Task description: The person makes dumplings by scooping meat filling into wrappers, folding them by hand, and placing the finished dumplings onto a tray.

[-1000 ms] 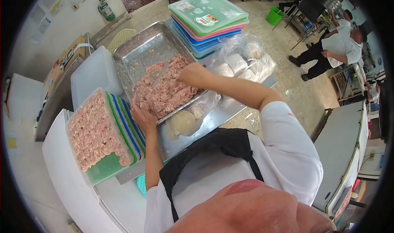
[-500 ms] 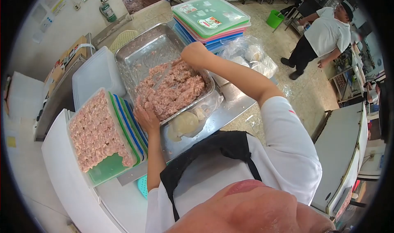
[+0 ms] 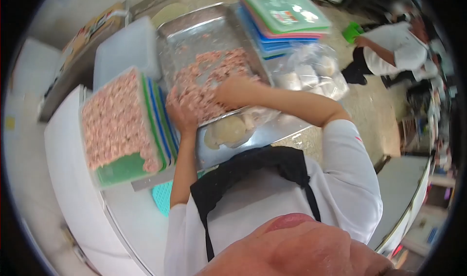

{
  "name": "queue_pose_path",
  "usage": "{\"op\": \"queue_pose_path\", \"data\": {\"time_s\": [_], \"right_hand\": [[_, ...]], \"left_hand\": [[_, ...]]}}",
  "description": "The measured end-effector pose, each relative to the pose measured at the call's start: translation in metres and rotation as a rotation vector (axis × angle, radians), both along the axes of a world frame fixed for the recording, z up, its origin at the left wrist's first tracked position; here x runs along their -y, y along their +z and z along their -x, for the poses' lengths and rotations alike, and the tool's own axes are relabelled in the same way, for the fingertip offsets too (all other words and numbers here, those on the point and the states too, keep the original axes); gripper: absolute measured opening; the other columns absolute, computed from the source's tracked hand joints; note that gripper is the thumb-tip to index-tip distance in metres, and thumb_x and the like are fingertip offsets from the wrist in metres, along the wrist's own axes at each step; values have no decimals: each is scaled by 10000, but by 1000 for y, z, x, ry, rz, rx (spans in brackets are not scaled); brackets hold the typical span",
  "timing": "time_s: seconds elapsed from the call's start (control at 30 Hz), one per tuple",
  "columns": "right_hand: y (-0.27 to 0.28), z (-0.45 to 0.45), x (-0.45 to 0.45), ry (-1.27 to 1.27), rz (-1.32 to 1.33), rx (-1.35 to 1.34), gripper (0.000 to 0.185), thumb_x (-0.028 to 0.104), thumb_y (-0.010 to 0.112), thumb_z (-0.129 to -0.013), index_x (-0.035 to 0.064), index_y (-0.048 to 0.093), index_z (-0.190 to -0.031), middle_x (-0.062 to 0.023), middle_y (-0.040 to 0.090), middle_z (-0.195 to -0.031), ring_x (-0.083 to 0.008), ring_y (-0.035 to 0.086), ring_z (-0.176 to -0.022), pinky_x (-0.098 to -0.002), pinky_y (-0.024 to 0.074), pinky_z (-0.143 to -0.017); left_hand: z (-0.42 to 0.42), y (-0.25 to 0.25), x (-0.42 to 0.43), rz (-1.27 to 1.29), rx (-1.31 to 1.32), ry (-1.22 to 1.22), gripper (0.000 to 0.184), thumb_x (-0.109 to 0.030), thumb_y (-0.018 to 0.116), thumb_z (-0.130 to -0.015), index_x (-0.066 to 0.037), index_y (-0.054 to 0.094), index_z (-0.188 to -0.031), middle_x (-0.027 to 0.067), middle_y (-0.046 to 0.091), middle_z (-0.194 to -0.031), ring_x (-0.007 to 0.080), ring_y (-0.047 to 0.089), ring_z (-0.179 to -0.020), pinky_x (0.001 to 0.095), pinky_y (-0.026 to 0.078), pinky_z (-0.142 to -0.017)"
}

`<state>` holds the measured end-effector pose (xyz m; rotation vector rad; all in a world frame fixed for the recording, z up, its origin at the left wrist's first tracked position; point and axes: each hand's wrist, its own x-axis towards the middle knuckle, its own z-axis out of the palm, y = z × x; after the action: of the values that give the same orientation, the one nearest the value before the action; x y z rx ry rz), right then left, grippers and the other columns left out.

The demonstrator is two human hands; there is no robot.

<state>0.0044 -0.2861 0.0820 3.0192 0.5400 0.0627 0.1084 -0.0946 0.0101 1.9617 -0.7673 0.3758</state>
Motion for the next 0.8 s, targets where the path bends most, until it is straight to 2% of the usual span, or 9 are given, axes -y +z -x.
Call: {"op": "queue_pose_path", "data": {"time_s": [0.03, 0.13, 0.2, 0.27, 0.4, 0.5, 0.6, 0.7, 0.8], "right_hand": [[19, -6, 14, -23, 89, -12, 169, 215, 629, -715, 63, 698, -690, -144, 675, -690, -298, 689, -668, -416, 529, -553], [58, -33, 51, -334, 38, -132, 258, 305, 587, -858, 86, 718, -829, -164, 688, -787, -344, 682, -736, -476, 529, -633], [33, -59, 95, -289, 14, -48, 313, 331, 534, -921, 72, 706, -887, -173, 686, -838, -359, 667, -801, -470, 526, -684], [-1, -82, 126, -322, -99, 29, 272, 287, 537, -895, 72, 702, -869, -168, 688, -840, -365, 671, -810, -476, 530, -696], [-57, -119, 141, -430, -102, -2, 258, 262, 521, -900, 68, 690, -885, -174, 687, -886, -375, 664, -846, -499, 520, -737], [-77, -123, 103, -265, -274, 21, 246, 256, 520, -901, 74, 685, -907, -178, 686, -904, -373, 663, -859, -497, 518, -752], [-50, -111, 49, -236, -154, -153, 235, 258, 520, -907, 93, 682, -946, -176, 688, -891, -372, 666, -851, -484, 526, -746], [-44, -70, 23, -64, -172, -262, 247, 271, 519, -911, 91, 688, -918, -159, 693, -848, -359, 676, -803, -475, 534, -721], [-24, -44, 24, 104, 2, -233, 290, 300, 508, -927, 83, 693, -871, -148, 693, -829, -340, 681, -789, -466, 537, -701]], "left_hand": [[-1, 0, 0, -4, 9, 0, 442, -232, 516, -916, 20, 519, -1280, 234, 529, -1280, 397, 467, -1202, 464, 328, -1039], [-7, -5, -3, 8, -9, -15, 537, -377, 450, -948, 2, 474, -1328, 236, 490, -1317, 393, 420, -1258, 466, 289, -1069], [-4, 1, -5, 16, -47, -22, 592, -445, 396, -959, -10, 444, -1357, 235, 454, -1351, 393, 391, -1287, 471, 262, -1085], [-4, 2, -4, 53, -72, -29, 626, -485, 354, -963, -19, 425, -1374, 233, 426, -1375, 394, 372, -1304, 475, 241, -1095], [-1, 4, -4, 148, -71, -8, 573, -417, 382, -969, -13, 414, -1375, 229, 424, -1370, 392, 399, -1273, 451, 314, -1074], [-3, 9, -6, 122, -4, -11, 591, -433, 281, -1010, 24, 414, -1359, 227, 444, -1353, 377, 411, -1267, 432, 307, -1087], [-1, 9, -7, 143, -9, -17, 541, -360, 405, -959, -2, 412, -1364, 229, 430, -1357, 389, 425, -1243, 441, 352, -1052], [-2, 6, -7, 138, -35, -6, 546, -369, 406, -950, -5, 418, -1358, 231, 434, -1355, 395, 420, -1250, 445, 333, -1067], [-3, 2, -9, 97, -8, 1, 546, -362, 412, -935, -8, 424, -1351, 234, 441, -1350, 399, 406, -1267, 452, 304, -1087]]}}
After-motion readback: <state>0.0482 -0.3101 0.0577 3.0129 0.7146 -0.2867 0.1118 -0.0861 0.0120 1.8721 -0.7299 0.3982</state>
